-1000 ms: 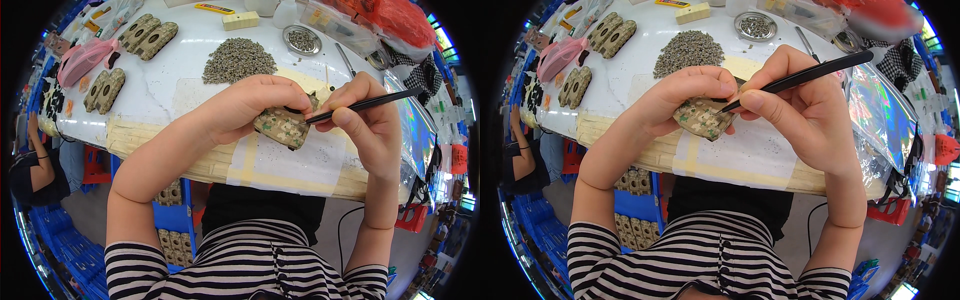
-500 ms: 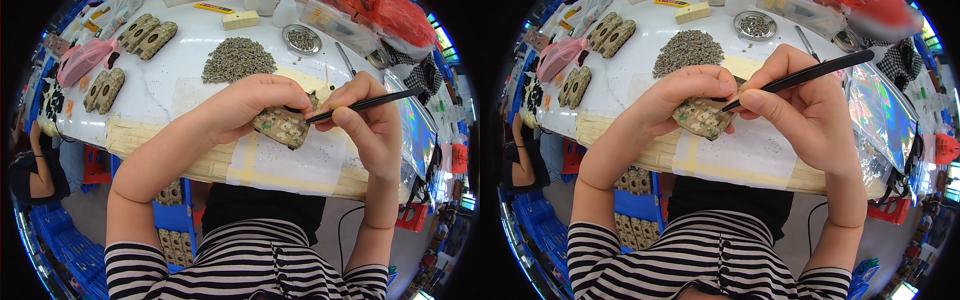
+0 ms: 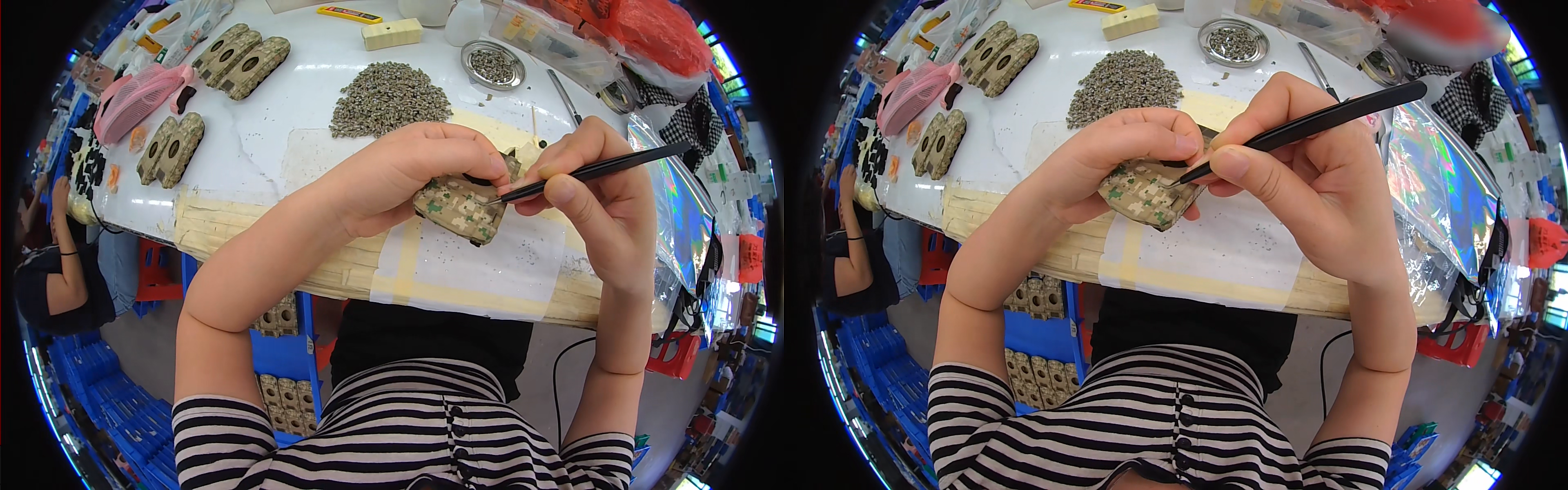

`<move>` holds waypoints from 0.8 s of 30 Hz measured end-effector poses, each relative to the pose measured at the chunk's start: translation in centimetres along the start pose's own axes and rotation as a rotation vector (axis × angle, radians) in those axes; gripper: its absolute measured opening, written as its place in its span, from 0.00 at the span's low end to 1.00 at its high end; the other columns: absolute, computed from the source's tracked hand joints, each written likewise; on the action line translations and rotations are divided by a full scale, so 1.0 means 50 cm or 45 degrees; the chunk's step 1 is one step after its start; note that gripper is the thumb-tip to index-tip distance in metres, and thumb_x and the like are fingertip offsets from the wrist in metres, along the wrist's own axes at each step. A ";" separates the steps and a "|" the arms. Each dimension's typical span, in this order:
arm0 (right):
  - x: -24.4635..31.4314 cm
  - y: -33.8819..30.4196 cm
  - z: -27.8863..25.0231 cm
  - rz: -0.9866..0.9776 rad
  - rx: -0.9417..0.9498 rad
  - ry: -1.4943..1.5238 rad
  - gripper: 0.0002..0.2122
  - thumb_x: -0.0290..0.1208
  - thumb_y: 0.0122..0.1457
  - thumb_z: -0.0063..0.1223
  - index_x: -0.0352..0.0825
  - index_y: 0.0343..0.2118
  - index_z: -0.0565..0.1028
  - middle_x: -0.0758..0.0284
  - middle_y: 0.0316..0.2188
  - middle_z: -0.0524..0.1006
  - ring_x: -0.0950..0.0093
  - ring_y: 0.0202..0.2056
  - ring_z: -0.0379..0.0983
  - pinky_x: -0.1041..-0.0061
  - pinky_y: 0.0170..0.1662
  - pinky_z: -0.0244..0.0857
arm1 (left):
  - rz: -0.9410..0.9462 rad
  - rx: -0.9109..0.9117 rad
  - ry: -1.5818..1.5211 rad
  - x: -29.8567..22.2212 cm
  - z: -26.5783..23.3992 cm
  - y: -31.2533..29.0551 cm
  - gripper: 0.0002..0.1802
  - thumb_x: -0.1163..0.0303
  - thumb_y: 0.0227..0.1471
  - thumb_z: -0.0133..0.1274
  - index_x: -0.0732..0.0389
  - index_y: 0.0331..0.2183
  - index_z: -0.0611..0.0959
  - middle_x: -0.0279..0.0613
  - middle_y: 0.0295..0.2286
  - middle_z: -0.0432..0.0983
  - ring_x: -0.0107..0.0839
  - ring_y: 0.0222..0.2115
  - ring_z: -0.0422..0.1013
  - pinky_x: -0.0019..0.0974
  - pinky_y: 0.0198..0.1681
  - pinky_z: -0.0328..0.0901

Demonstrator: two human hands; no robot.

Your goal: The person uses tweezers to pick up small black components and insert them into specific holes on a camouflage-patterned toy tank turret while holding the turret by hand.

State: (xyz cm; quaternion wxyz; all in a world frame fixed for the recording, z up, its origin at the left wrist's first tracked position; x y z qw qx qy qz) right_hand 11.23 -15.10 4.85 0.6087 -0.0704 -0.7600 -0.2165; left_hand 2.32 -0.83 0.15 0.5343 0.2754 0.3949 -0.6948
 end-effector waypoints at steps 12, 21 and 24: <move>-0.001 -0.001 0.000 0.005 -0.006 -0.001 0.08 0.27 0.57 0.50 0.28 0.29 0.66 0.61 0.27 0.71 0.74 0.31 0.74 0.81 0.33 0.73 | 0.057 0.005 0.071 0.002 -0.002 0.005 0.11 0.65 0.49 0.51 0.63 0.29 0.76 0.44 0.26 0.75 0.31 0.24 0.74 0.32 0.29 0.71; 0.024 -0.014 -0.043 -0.258 -0.252 0.021 0.10 0.30 0.61 0.41 0.28 0.38 0.63 0.56 0.33 0.69 0.66 0.35 0.75 0.76 0.37 0.72 | 0.132 0.009 0.081 -0.012 -0.008 0.001 0.11 0.64 0.49 0.51 0.64 0.28 0.75 0.45 0.28 0.74 0.33 0.27 0.75 0.31 0.28 0.71; 0.014 -0.023 -0.067 -0.320 -0.471 0.113 0.09 0.31 0.61 0.43 0.29 0.38 0.66 0.60 0.27 0.75 0.73 0.29 0.75 0.78 0.34 0.70 | 0.304 -0.086 0.134 -0.034 -0.028 -0.002 0.12 0.64 0.49 0.50 0.63 0.28 0.75 0.49 0.33 0.73 0.34 0.27 0.75 0.30 0.29 0.71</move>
Point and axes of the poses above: each hand's wrist, its own y-axis towards the middle knuckle, its own z-axis out of the palm, x = y × z, the point moved 3 cm from there along y, towards the middle knuckle
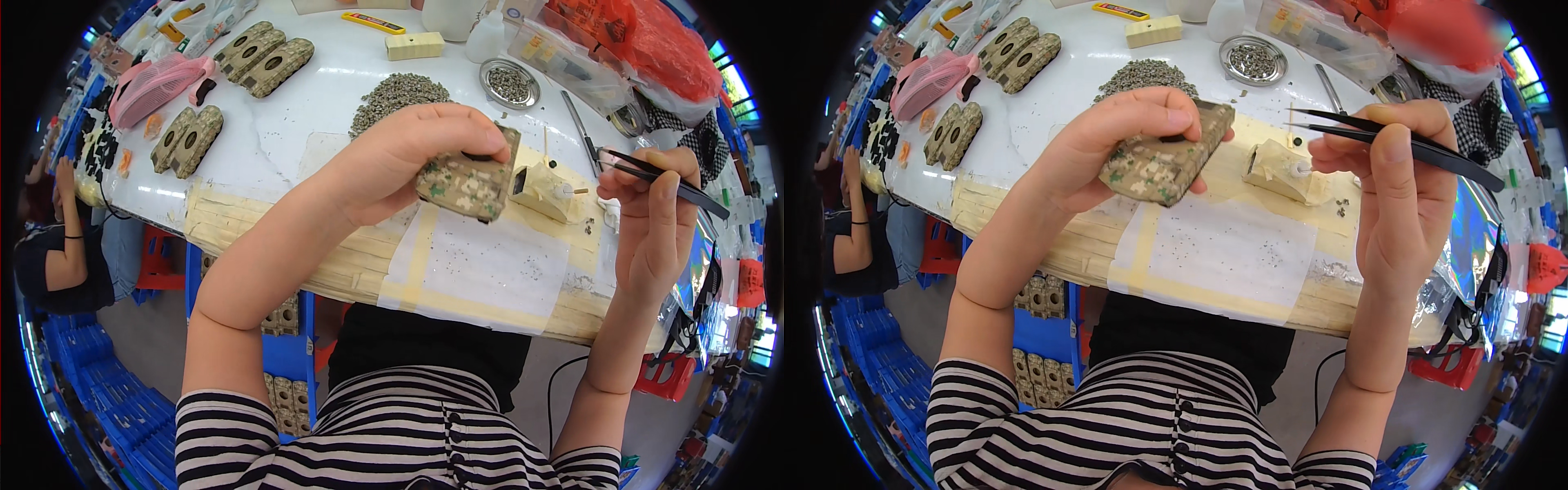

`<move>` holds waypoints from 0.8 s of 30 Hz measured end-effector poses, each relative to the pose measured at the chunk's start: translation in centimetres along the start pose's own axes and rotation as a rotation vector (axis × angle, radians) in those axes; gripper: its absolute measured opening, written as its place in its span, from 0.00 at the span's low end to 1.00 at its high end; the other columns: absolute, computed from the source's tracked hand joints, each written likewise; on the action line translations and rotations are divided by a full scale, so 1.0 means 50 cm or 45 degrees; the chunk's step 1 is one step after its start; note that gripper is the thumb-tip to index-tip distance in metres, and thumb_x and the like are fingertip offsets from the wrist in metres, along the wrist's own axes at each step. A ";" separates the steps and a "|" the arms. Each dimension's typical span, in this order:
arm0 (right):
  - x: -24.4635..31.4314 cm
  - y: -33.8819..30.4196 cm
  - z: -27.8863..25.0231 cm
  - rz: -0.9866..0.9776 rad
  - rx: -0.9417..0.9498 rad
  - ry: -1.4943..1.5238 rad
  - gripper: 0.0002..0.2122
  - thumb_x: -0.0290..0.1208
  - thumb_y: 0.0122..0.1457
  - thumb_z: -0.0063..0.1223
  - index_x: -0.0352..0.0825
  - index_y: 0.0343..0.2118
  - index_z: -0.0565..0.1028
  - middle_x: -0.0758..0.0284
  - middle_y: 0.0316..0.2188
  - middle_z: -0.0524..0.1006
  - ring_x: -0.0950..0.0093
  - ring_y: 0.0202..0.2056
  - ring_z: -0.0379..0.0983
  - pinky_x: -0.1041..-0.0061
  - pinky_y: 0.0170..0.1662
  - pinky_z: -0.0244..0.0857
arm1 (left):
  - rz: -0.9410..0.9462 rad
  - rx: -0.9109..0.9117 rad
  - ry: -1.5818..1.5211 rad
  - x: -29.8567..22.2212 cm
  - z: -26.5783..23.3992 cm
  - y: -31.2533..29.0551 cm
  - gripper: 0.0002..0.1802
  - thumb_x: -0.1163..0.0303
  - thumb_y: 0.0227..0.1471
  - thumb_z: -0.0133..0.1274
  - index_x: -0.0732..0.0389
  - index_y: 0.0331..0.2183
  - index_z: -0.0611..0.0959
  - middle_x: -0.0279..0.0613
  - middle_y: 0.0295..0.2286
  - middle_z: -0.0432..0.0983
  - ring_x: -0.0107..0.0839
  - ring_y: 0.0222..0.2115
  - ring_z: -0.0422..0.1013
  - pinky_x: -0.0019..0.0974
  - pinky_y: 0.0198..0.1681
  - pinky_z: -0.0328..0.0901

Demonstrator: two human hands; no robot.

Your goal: The person uses tweezers to pick up small black components and insert them into specific holes on a camouflage-patterned toy tank turret while holding the turret by hand.

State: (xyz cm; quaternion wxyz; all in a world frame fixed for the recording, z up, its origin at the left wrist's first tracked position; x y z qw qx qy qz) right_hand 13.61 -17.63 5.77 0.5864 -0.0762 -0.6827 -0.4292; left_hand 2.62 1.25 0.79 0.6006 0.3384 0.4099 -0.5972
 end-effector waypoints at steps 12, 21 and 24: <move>-0.015 -0.004 -0.021 -0.118 -0.142 -0.174 0.16 0.36 0.65 0.34 0.27 0.39 0.69 0.64 0.22 0.71 0.79 0.23 0.69 0.82 0.29 0.66 | 0.587 -0.748 0.394 -0.070 -0.148 -0.182 0.24 0.72 0.54 0.46 0.65 0.53 0.66 0.39 0.42 0.70 0.24 0.39 0.70 0.30 0.39 0.69; -0.025 0.000 -0.018 -0.028 -0.180 -0.126 0.15 0.37 0.65 0.36 0.28 0.37 0.69 0.66 0.22 0.70 0.79 0.24 0.68 0.81 0.30 0.63 | 0.019 -0.659 0.770 -0.098 -0.241 -0.202 0.31 0.65 0.45 0.58 0.57 0.52 0.68 0.36 0.40 0.70 0.22 0.37 0.71 0.26 0.34 0.69; -0.028 -0.002 -0.018 -0.037 -0.182 -0.134 0.15 0.37 0.65 0.36 0.28 0.37 0.69 0.66 0.22 0.70 0.79 0.24 0.68 0.81 0.30 0.62 | -0.120 -0.487 1.095 -0.119 -0.261 -0.159 0.31 0.62 0.44 0.59 0.49 0.52 0.71 0.33 0.40 0.71 0.19 0.35 0.70 0.23 0.32 0.68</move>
Point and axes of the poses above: each hand's wrist, its own y-axis towards the middle knuckle, its own z-axis out of the palm, x = y × z, the point moved 3 cm from there along y, towards the middle knuckle
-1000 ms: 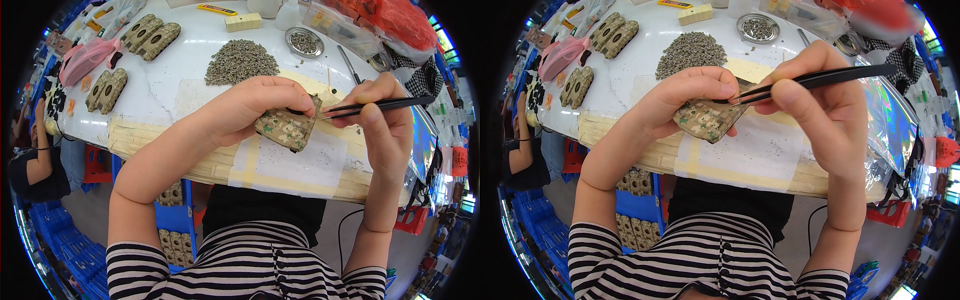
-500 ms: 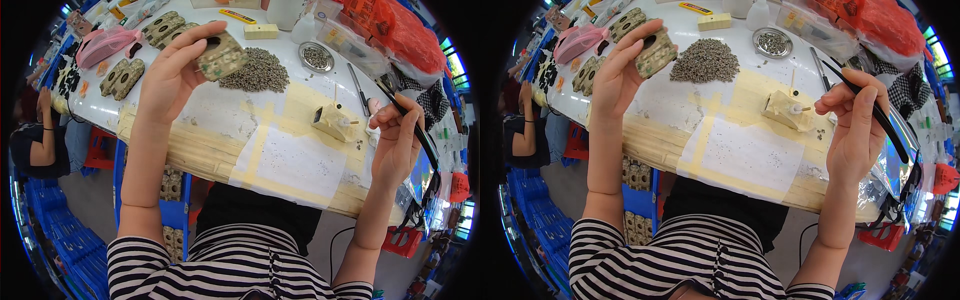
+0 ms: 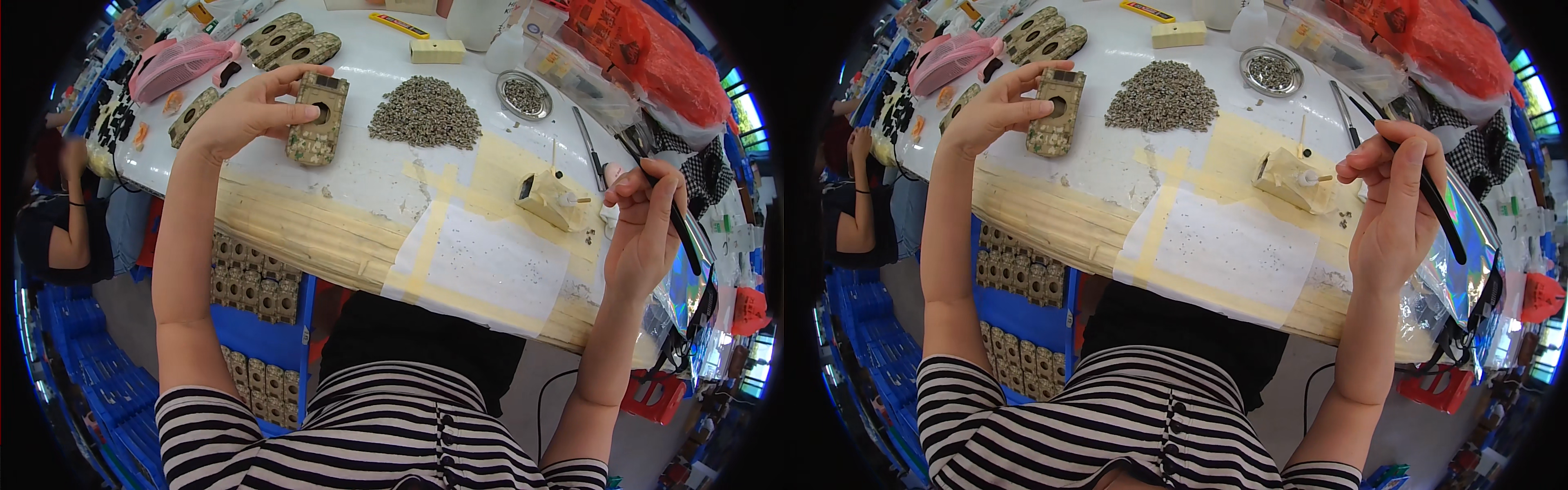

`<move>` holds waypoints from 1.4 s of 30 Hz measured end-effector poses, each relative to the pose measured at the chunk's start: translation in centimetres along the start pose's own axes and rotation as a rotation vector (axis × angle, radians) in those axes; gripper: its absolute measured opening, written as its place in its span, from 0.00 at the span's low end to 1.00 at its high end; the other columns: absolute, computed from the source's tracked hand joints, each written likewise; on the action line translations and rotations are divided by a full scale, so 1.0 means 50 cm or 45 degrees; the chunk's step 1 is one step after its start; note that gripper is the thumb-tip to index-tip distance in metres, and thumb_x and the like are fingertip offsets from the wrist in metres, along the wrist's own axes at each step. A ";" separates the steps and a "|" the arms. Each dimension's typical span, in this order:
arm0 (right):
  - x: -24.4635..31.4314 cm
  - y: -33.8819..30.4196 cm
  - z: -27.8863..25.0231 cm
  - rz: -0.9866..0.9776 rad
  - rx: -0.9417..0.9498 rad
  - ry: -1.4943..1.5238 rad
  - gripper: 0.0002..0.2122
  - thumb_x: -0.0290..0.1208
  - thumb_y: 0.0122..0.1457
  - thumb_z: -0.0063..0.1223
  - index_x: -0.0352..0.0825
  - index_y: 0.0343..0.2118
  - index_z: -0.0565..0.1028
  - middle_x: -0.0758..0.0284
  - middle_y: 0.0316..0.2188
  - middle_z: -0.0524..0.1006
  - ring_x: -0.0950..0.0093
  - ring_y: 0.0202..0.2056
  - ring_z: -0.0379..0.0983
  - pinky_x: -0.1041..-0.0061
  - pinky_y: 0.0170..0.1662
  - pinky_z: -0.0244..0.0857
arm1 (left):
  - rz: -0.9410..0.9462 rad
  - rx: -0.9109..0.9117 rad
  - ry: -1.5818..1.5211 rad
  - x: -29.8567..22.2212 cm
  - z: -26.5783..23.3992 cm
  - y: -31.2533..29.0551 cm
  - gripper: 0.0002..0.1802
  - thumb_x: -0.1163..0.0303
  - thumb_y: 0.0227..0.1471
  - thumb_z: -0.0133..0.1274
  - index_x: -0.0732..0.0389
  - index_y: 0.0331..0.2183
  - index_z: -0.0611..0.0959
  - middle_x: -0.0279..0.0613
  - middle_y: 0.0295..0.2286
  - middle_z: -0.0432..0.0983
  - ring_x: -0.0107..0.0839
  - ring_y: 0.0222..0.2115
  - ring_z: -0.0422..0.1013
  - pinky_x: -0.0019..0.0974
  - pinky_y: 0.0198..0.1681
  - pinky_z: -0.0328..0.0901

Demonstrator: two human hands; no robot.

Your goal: The person uses tweezers to pick up small black components and insert them into specific holes on a camouflage-patterned toy tank turret while holding the turret by hand.

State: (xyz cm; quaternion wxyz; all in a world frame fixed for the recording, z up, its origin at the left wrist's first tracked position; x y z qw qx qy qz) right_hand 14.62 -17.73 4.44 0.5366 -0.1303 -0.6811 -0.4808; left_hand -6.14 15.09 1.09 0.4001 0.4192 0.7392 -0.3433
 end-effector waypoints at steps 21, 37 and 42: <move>0.002 -0.003 -0.012 -0.046 -0.005 -0.039 0.14 0.36 0.65 0.36 0.29 0.36 0.68 0.66 0.23 0.71 0.78 0.25 0.67 0.80 0.31 0.62 | 0.301 -0.960 1.558 0.089 -0.103 -0.146 0.14 0.64 0.41 0.60 0.61 0.31 0.77 0.41 0.30 0.69 0.37 0.31 0.66 0.39 0.37 0.62; 0.220 -0.200 0.178 0.190 0.491 1.222 0.15 0.41 0.62 0.37 0.40 0.24 0.72 0.67 0.17 0.68 0.77 0.18 0.64 0.73 0.29 0.62 | 0.682 -0.333 0.023 -0.149 0.173 -0.142 0.26 0.76 0.37 0.62 0.64 0.42 0.71 0.38 0.38 0.70 0.28 0.41 0.67 0.30 0.46 0.62; 0.218 -0.211 0.179 0.145 0.408 1.304 0.11 0.38 0.61 0.40 0.40 0.27 0.72 0.68 0.15 0.67 0.79 0.15 0.61 0.76 0.24 0.57 | 0.612 -0.178 -0.122 -0.163 0.232 -0.144 0.34 0.75 0.33 0.63 0.64 0.46 0.68 0.40 0.37 0.70 0.27 0.40 0.67 0.31 0.48 0.61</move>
Point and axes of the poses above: each hand's wrist, its own y-axis towards the middle knuckle, its own z-axis out of the palm, x = y × z, the point moved 3 cm from there along y, towards the middle knuckle
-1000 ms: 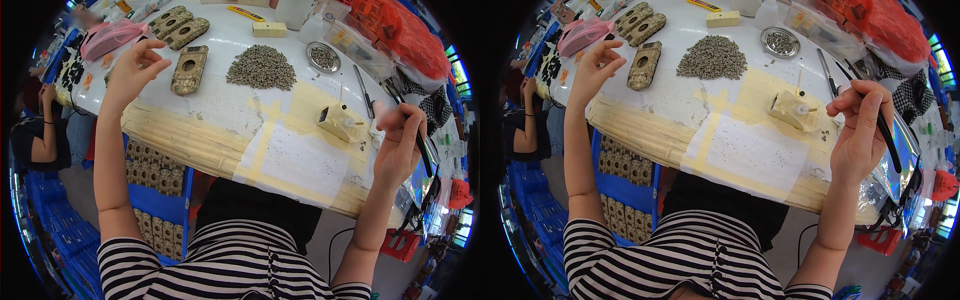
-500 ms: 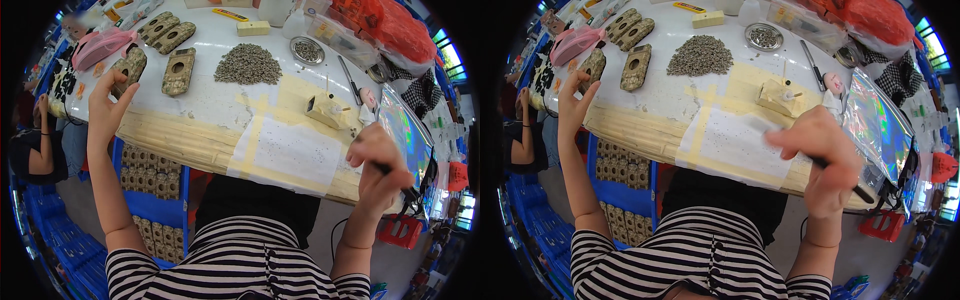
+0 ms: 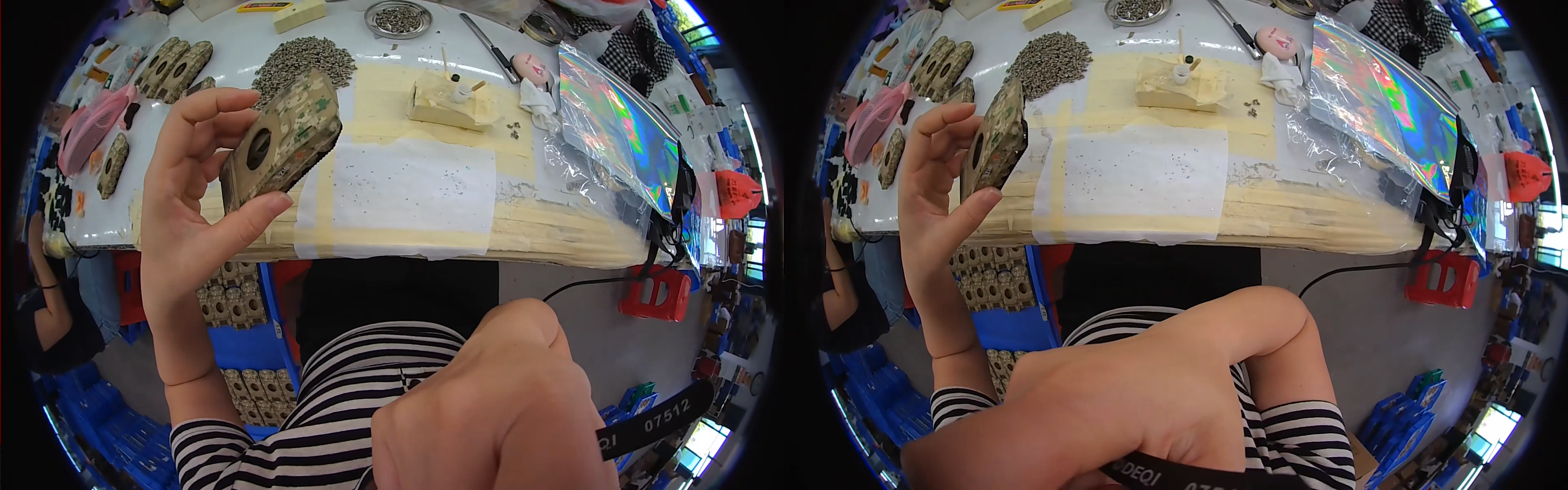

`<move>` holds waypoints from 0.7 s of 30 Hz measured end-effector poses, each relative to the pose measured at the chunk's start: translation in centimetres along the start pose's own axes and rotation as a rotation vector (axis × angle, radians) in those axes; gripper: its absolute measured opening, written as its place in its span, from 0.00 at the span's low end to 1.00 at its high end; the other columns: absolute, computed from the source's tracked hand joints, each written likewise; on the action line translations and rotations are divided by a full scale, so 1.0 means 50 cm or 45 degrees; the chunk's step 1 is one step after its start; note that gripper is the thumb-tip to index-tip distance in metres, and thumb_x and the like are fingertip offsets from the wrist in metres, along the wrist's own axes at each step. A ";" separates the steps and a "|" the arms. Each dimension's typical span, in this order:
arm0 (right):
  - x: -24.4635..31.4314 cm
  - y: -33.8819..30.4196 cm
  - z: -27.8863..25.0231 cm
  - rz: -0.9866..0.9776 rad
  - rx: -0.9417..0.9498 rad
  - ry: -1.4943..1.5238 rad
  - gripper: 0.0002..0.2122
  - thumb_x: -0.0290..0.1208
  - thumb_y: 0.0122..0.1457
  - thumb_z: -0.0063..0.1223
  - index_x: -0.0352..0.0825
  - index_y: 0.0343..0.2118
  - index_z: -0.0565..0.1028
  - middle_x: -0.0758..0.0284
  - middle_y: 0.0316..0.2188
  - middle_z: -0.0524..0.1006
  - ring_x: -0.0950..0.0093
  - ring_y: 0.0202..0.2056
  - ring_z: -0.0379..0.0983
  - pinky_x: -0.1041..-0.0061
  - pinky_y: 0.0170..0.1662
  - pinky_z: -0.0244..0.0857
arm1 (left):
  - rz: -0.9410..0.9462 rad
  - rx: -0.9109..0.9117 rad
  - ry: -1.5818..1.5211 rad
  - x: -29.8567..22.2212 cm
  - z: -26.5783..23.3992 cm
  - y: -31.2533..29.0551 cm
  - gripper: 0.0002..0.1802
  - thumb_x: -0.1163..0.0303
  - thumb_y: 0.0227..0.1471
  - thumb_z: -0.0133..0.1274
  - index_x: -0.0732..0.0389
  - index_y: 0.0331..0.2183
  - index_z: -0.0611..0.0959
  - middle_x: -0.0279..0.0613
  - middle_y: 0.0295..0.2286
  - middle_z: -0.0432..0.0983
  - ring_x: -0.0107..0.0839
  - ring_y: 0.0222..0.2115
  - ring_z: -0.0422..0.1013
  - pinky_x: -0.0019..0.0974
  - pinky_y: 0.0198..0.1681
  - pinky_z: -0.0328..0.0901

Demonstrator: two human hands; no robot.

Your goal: The person uses tweezers to pick up small black components and insert them into specific holes on a camouflage-patterned toy tank turret while holding the turret by hand.

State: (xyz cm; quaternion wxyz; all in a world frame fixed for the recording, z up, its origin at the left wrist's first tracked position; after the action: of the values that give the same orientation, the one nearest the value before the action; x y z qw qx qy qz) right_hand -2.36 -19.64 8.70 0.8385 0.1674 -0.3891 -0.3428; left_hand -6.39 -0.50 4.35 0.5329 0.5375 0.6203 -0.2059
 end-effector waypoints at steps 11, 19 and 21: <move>0.046 -0.036 -0.001 -0.070 -0.260 -0.179 0.03 0.33 0.59 0.46 0.41 0.33 0.70 0.70 0.10 0.66 0.83 0.09 0.56 0.83 0.14 0.47 | -0.070 0.076 -0.076 0.018 0.007 -0.012 0.36 0.75 0.34 0.61 0.63 0.49 0.68 0.38 0.38 0.67 0.25 0.40 0.65 0.27 0.46 0.59; 0.108 -0.048 -0.026 -0.169 0.536 0.010 0.11 0.27 0.57 0.51 0.41 0.44 0.71 0.74 0.10 0.64 0.87 0.08 0.53 0.88 0.14 0.42 | -0.097 0.290 -0.114 0.015 0.023 0.013 0.34 0.76 0.33 0.60 0.65 0.47 0.69 0.39 0.42 0.65 0.26 0.45 0.62 0.28 0.50 0.57; 0.106 -0.048 -0.017 -0.259 0.388 -0.043 0.13 0.27 0.57 0.51 0.43 0.45 0.70 0.73 0.10 0.64 0.87 0.08 0.53 0.88 0.14 0.42 | -0.016 0.209 -0.132 0.016 0.028 0.011 0.31 0.75 0.36 0.60 0.63 0.46 0.70 0.38 0.39 0.67 0.26 0.41 0.64 0.30 0.47 0.59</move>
State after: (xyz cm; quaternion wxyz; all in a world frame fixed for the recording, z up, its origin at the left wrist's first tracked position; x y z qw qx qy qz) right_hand -0.31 -25.05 9.68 0.7576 0.3254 -0.4318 -0.3657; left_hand -5.15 -1.13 3.36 0.5172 0.5641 0.5763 -0.2867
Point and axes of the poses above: each hand's wrist, its own y-axis towards the middle knuckle, its own z-axis out of the palm, x = y × z, the point moved 3 cm from there along y, towards the middle knuckle
